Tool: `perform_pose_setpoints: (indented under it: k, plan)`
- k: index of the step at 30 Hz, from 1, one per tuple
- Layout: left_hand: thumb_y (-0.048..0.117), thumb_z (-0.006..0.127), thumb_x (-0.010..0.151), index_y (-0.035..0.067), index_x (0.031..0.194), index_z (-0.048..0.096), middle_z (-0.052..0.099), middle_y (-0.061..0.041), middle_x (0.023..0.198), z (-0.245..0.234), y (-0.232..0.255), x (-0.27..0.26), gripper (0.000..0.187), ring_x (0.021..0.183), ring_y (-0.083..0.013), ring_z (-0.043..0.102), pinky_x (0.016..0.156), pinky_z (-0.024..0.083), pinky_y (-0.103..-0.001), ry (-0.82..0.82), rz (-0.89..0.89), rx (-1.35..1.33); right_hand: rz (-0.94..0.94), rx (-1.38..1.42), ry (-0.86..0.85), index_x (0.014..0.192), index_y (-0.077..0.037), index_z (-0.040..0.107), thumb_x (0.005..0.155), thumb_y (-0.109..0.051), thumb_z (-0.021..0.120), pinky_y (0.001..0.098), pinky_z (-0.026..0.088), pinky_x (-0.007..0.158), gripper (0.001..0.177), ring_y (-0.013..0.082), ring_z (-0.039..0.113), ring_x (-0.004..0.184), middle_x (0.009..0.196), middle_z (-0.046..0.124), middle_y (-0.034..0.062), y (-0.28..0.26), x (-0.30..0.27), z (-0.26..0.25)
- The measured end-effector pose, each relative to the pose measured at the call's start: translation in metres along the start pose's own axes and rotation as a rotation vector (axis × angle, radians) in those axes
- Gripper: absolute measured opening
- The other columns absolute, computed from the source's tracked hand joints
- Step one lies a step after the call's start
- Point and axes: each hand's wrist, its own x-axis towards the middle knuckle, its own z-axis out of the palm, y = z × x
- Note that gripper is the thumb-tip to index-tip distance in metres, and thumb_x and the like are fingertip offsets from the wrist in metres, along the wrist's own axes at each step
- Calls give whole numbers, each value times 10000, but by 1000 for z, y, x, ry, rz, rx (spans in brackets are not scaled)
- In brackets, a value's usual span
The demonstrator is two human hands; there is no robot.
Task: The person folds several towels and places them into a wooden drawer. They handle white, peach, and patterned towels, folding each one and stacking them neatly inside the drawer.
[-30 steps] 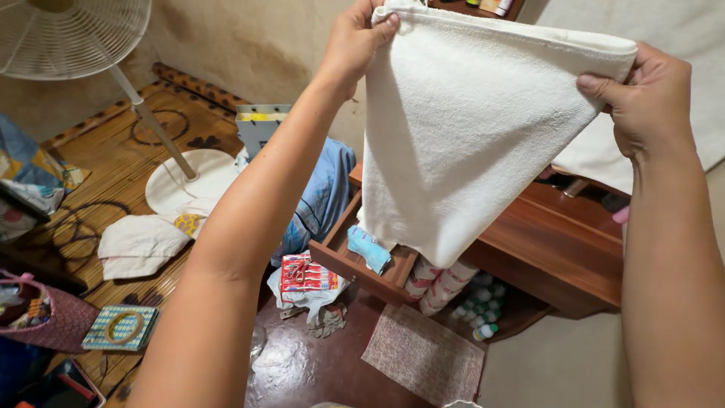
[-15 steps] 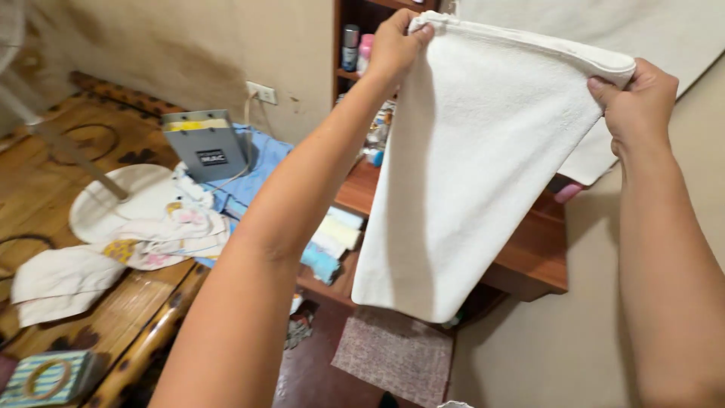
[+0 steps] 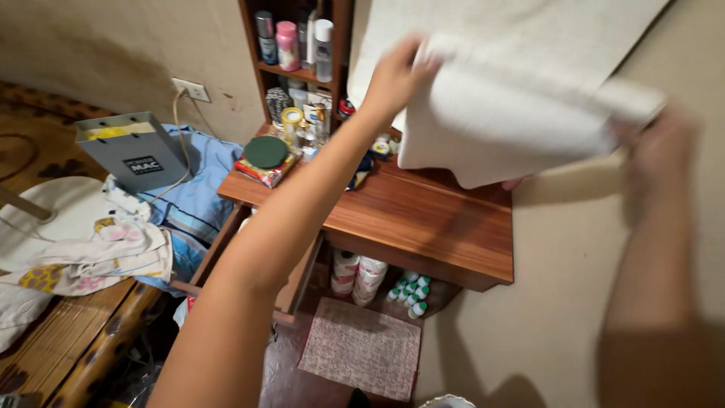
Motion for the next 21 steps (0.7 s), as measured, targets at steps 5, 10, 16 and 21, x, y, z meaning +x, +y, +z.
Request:
perform_pose_setpoints:
  k: [5, 10, 16, 21]
  plan:
    - [237, 729, 920, 85, 1175, 691, 727, -40, 1004, -1, -49, -150, 299, 911, -129, 658, 829, 540, -303, -209, -467, -42, 253, -157, -158, 1226, -41, 693, 880, -38, 745, 322, 529, 948, 349, 139, 655, 1033, 1160, 729, 42, 143, -108, 18]
    - [185, 741, 913, 97, 1135, 692, 709, -8, 1007, 2, -101, -277, 244, 907, -116, 643, 805, 539, -302, -233, -741, -174, 514, -331, -276, 1151, -19, 749, 827, -43, 802, 330, 485, 887, 328, 159, 620, 950, 1029, 750, 55, 226, -210, 36]
    - [196, 696, 952, 106, 1126, 697, 722, 10, 995, -7, -108, -327, 197, 868, -104, 639, 757, 507, -287, -292, -1026, -357, 756, 125, -328, 1172, 20, 722, 811, 3, 738, 330, 464, 976, 362, 173, 656, 1030, 1099, 755, 80, 239, -247, 37]
    - [188, 704, 955, 76, 1119, 708, 737, -31, 942, -17, -95, -315, 199, 823, -126, 660, 751, 528, -289, -497, -1192, -350, 983, 163, -567, 1201, 21, 701, 823, -26, 727, 374, 472, 1024, 382, 206, 675, 1105, 1149, 751, 115, 239, -245, 34]
